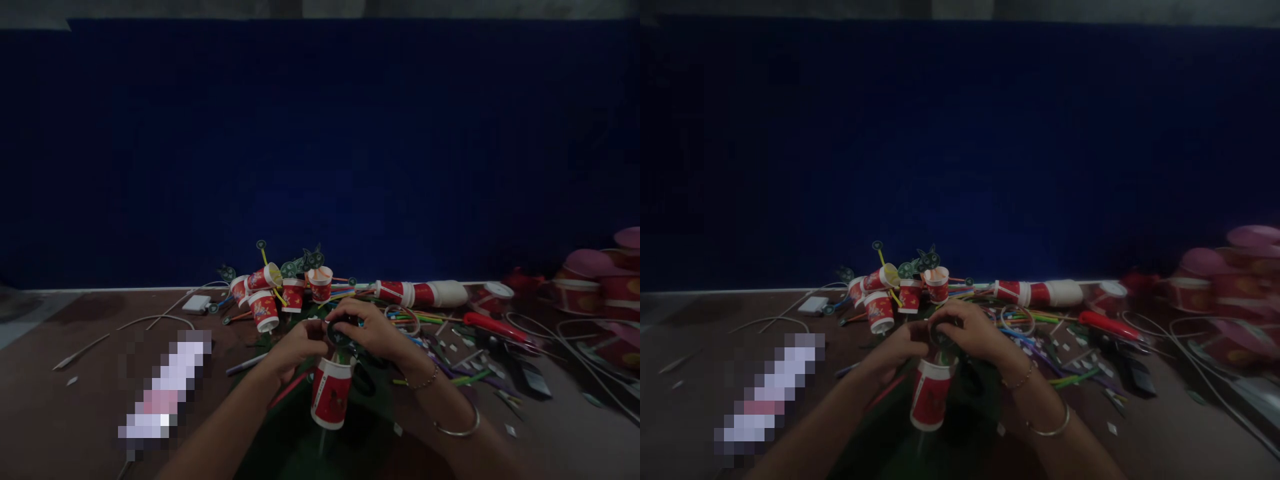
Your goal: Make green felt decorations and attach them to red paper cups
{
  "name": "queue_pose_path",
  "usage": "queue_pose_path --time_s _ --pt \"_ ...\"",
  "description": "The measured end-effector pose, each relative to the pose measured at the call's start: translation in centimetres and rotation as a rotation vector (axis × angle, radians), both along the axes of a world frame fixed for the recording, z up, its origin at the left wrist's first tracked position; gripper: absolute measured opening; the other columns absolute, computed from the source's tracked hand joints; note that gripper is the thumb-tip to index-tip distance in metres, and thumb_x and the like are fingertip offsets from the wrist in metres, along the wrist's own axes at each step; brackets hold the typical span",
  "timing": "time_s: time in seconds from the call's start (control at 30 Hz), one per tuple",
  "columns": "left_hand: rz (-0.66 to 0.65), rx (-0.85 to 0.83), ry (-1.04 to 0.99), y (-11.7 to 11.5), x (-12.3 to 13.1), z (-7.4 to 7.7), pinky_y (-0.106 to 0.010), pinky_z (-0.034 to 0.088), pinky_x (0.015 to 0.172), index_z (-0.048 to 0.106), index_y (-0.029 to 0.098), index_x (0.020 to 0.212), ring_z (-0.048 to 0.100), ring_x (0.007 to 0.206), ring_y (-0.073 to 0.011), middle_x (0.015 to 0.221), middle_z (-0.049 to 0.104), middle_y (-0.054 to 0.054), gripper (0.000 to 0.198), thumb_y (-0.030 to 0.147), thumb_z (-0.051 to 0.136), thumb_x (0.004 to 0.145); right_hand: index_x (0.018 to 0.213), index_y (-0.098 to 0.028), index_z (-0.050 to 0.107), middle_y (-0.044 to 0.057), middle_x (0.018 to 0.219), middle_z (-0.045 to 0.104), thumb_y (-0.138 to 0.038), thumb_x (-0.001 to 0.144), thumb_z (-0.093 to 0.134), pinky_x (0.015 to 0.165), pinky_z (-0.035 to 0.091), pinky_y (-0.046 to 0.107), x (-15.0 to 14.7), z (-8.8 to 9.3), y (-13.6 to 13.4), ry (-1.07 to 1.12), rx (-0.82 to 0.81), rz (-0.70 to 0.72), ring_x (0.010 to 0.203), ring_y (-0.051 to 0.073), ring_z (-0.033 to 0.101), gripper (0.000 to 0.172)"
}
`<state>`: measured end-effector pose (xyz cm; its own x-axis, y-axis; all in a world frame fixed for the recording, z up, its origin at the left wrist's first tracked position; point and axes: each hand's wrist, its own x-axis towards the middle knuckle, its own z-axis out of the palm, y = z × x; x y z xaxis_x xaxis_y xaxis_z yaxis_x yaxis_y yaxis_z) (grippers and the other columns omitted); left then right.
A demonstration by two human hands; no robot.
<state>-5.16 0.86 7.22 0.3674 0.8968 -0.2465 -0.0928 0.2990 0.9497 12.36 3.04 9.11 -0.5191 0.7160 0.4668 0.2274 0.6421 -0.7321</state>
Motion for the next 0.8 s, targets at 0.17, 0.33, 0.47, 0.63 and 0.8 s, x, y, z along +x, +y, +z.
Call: queue_pose_path --time_s 0.17,0.33,0.47,0.63,0.8 --pt "0.000 0.025 0.023 -0.31 0.25 0.29 -0.027 0.044 0.066 0.068 0.012 0.082 0.061 0.068 -0.0161 0.072 0.068 -0.004 0.029 0.015 0.073 0.054 0.089 -0.020 0.068 0.002 0.083 0.063 -0.008 0.078 0.056 0.071 0.045 0.027 0.03 0.31 -0.06 -0.019 -0.010 0.021 0.079 0.015 0.057 0.021" --pt "0.027 0.047 0.106 -0.43 0.68 0.07 -0.026 0.044 0.062 0.068 0.012 0.081 0.060 0.062 -0.0147 0.070 0.068 -0.004 0.025 0.023 0.073 0.059 0.088 -0.021 0.068 0.002 0.082 0.062 -0.007 0.077 0.056 0.069 0.045 0.027 -0.01 0.46 -0.22 -0.044 -0.024 0.045 0.078 0.015 0.057 0.022" --pt "0.030 0.097 0.139 -0.47 0.95 0.03 -0.024 0.042 0.057 0.067 0.011 0.075 0.058 0.059 -0.0140 0.066 0.066 -0.003 0.021 0.023 0.072 0.059 0.093 -0.021 0.067 0.002 0.086 0.062 -0.009 0.077 0.056 0.072 0.045 0.028 -0.09 0.28 -0.24 -0.027 -0.067 0.054 0.081 0.015 0.058 0.023" --pt "0.106 0.120 0.073 -0.45 0.85 0.33 -0.023 0.042 0.059 0.066 0.012 0.078 0.058 0.062 -0.0138 0.064 0.064 -0.001 0.025 0.028 0.073 0.059 0.095 -0.017 0.063 0.003 0.084 0.064 -0.022 0.075 0.061 0.065 0.045 0.026 0.05 0.03 0.16 -0.003 -0.268 -0.087 0.073 0.015 0.058 0.020" --pt "0.179 0.140 0.061 -0.39 0.72 0.32 -0.021 0.039 0.055 0.065 0.012 0.077 0.054 0.056 -0.0107 0.063 0.062 0.000 0.023 0.028 0.072 0.062 0.075 -0.014 0.062 -0.001 0.064 0.059 -0.026 0.076 0.060 0.054 0.040 0.022 0.22 -0.44 0.57 -0.022 -0.352 -0.142 0.058 0.011 0.052 0.012"
